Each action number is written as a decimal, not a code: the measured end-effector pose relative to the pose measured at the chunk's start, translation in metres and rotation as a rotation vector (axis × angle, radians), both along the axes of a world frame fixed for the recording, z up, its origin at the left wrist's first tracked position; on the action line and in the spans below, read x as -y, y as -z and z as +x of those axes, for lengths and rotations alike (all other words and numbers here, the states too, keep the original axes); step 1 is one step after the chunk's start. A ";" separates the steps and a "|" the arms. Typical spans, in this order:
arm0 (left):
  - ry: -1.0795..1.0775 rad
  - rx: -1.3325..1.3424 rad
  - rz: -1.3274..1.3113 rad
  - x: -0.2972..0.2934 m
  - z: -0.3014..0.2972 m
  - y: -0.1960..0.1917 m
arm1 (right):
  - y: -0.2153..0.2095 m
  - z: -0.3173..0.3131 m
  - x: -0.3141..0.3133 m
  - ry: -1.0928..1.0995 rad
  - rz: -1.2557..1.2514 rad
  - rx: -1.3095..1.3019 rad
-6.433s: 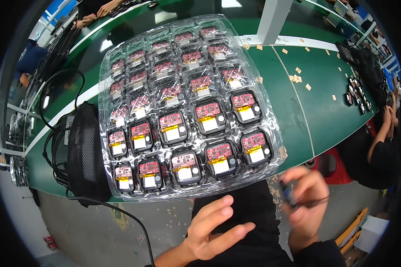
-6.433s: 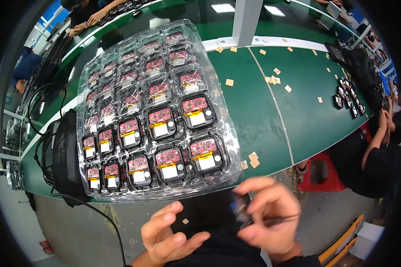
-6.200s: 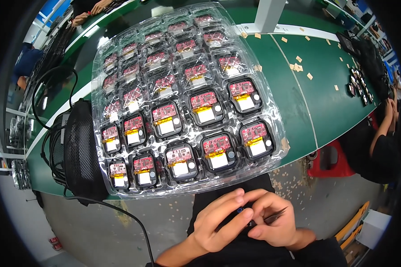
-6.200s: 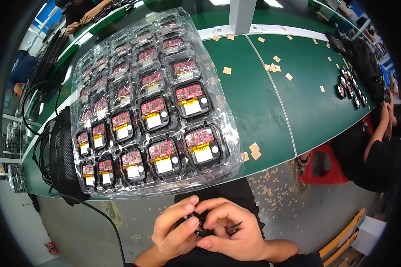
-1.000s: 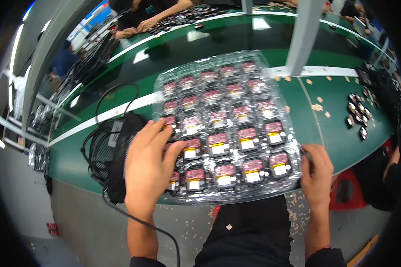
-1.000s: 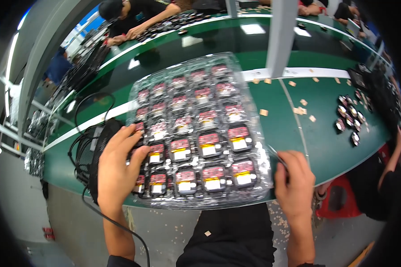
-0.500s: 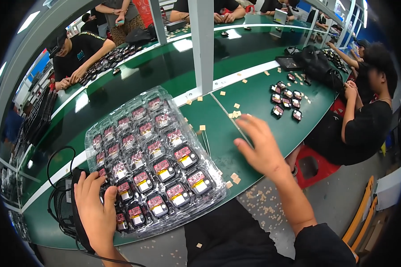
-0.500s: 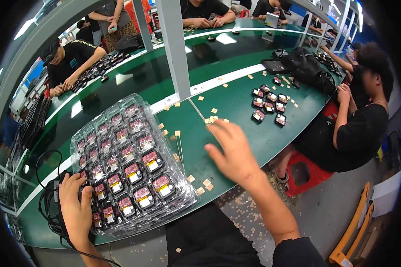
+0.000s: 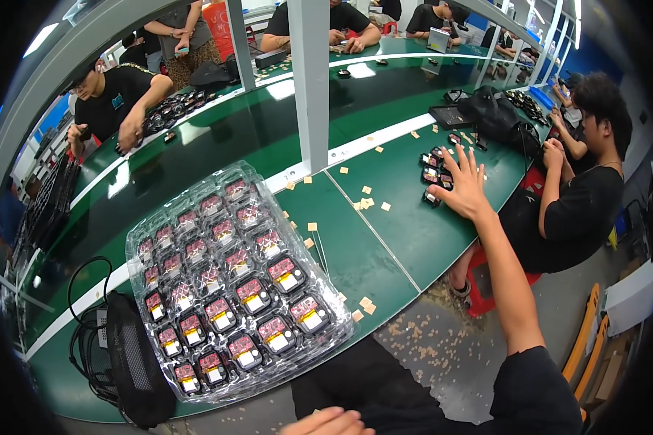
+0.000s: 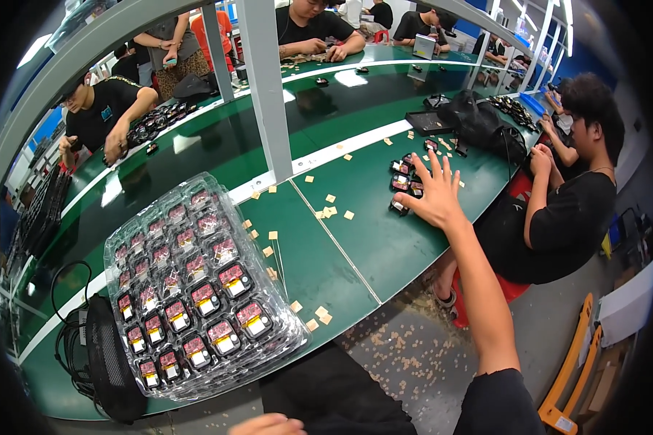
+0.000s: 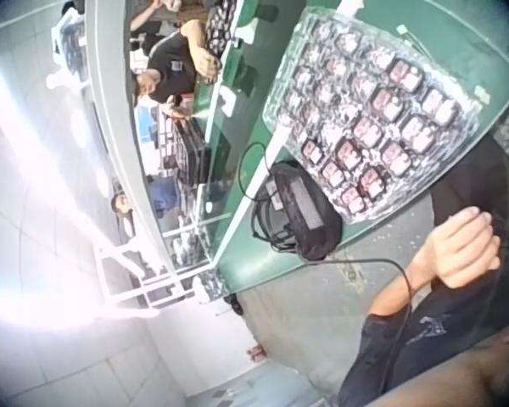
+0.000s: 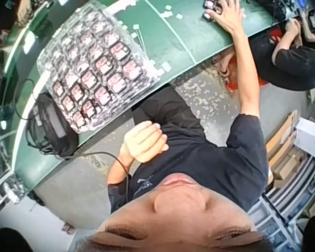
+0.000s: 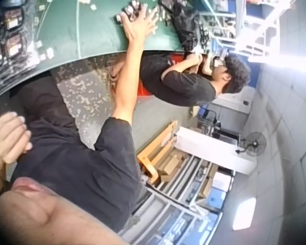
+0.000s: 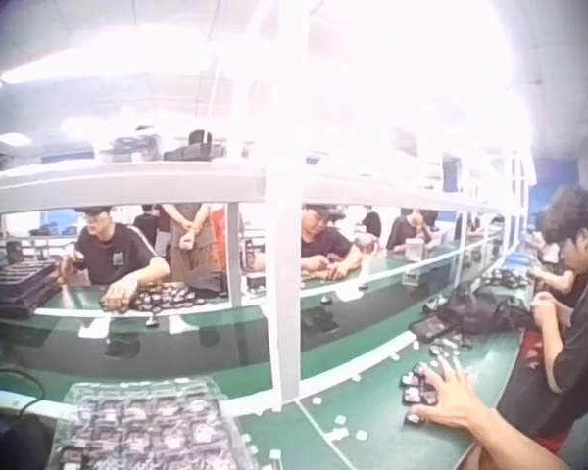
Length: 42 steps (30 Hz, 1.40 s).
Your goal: Manually assemble and inspect smart watch or electronic components at a production line bench.
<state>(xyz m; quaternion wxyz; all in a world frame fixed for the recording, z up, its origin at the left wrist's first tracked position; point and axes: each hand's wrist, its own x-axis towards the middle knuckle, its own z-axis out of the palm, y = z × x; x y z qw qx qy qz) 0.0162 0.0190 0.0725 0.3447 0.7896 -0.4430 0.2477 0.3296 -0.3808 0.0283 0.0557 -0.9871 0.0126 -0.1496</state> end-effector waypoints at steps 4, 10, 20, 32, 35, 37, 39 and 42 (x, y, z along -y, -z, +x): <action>0.085 -0.156 -0.107 0.042 -0.020 0.051 | -0.003 0.026 0.016 -0.072 0.121 -0.177; 0.116 -0.399 -0.176 0.071 -0.041 0.090 | -0.008 0.034 0.016 -0.187 0.083 -0.220; 0.111 -0.508 -0.219 0.087 -0.027 0.111 | -0.010 0.014 0.008 -0.263 0.286 -0.084; 0.071 -0.553 -0.264 0.090 -0.027 0.119 | -0.002 -0.001 -0.012 -0.261 0.147 0.112; 0.074 -0.567 -0.275 0.089 -0.027 0.125 | 0.002 0.002 -0.012 -0.229 0.109 0.121; 0.062 -0.565 -0.269 0.090 -0.029 0.125 | 0.005 0.003 -0.014 -0.276 0.053 0.271; 0.064 -0.554 -0.271 0.090 -0.029 0.125 | 0.002 0.003 -0.017 -0.253 0.084 0.222; 0.061 -0.538 -0.275 0.091 -0.030 0.127 | 0.001 0.006 -0.015 -0.210 0.133 0.167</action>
